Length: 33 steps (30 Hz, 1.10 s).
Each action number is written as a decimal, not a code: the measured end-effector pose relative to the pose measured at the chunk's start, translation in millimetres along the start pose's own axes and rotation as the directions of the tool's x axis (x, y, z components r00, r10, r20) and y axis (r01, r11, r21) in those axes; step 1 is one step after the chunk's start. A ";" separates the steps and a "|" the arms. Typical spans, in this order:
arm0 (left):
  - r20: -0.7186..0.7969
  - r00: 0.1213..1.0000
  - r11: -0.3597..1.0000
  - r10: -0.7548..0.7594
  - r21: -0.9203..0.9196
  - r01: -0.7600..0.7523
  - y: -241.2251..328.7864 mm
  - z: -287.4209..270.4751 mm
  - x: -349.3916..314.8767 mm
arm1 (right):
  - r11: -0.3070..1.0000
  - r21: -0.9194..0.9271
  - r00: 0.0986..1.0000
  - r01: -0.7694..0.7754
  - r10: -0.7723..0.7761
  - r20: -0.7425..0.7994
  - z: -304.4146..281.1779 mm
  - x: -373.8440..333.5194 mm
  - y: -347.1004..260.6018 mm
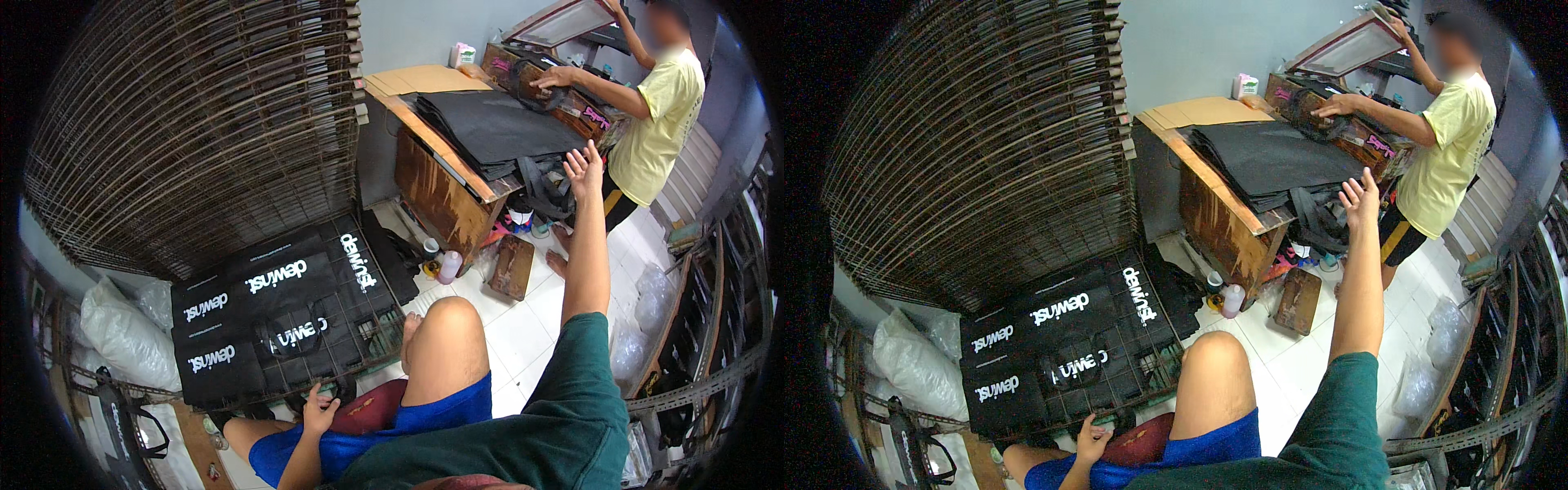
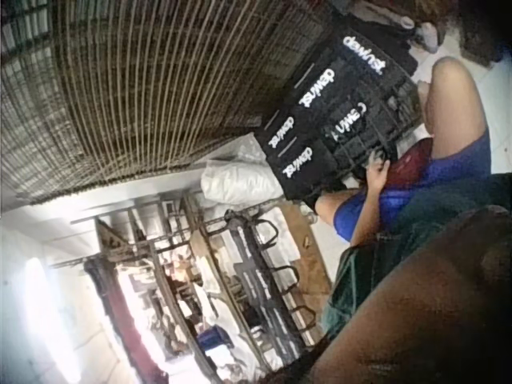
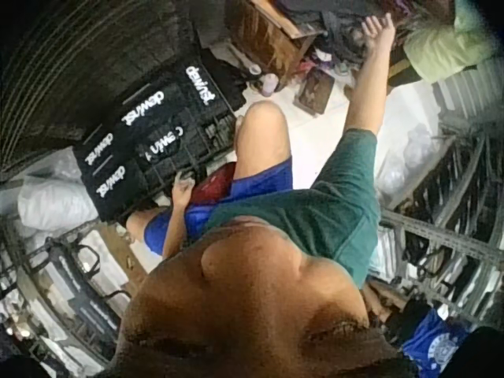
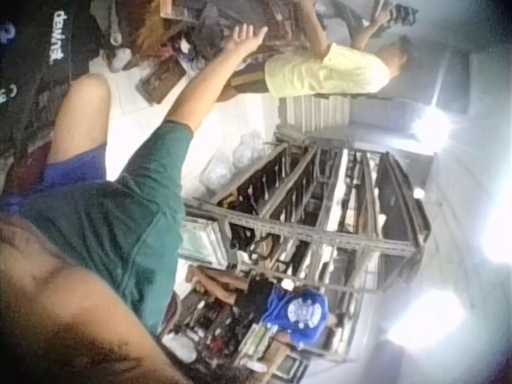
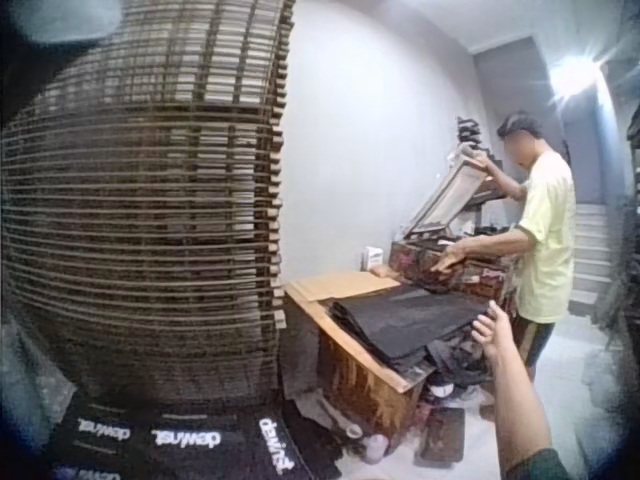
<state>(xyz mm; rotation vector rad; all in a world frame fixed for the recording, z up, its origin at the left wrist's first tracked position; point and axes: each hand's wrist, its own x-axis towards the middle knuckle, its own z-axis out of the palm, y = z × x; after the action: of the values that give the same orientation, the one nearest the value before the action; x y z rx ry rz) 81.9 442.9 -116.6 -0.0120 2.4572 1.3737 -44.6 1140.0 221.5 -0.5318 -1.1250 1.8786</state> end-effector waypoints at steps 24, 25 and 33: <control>0.400 0.577 0.184 0.712 -0.900 0.396 234.7 22.3 24.2 | 0.835 -0.140 0.662 0.532 -0.306 0.684 198.2 -311.0 -107.2; 0.327 0.540 0.084 0.776 -0.901 0.426 236.7 8.8 13.0 | 0.825 -0.184 0.642 0.535 -0.255 0.723 191.5 -320.2 -102.8; 0.046 0.995 -0.313 0.086 -0.947 0.071 101.4 -135.4 -21.9 | 0.882 -0.464 0.658 0.079 0.304 0.689 257.6 -394.4 91.5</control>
<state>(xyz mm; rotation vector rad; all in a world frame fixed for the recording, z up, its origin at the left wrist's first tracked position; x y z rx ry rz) 48.7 381.6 39.1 -0.3057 0.3053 2.8478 -55.7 660.9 245.9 -0.0281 -2.1777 1.9892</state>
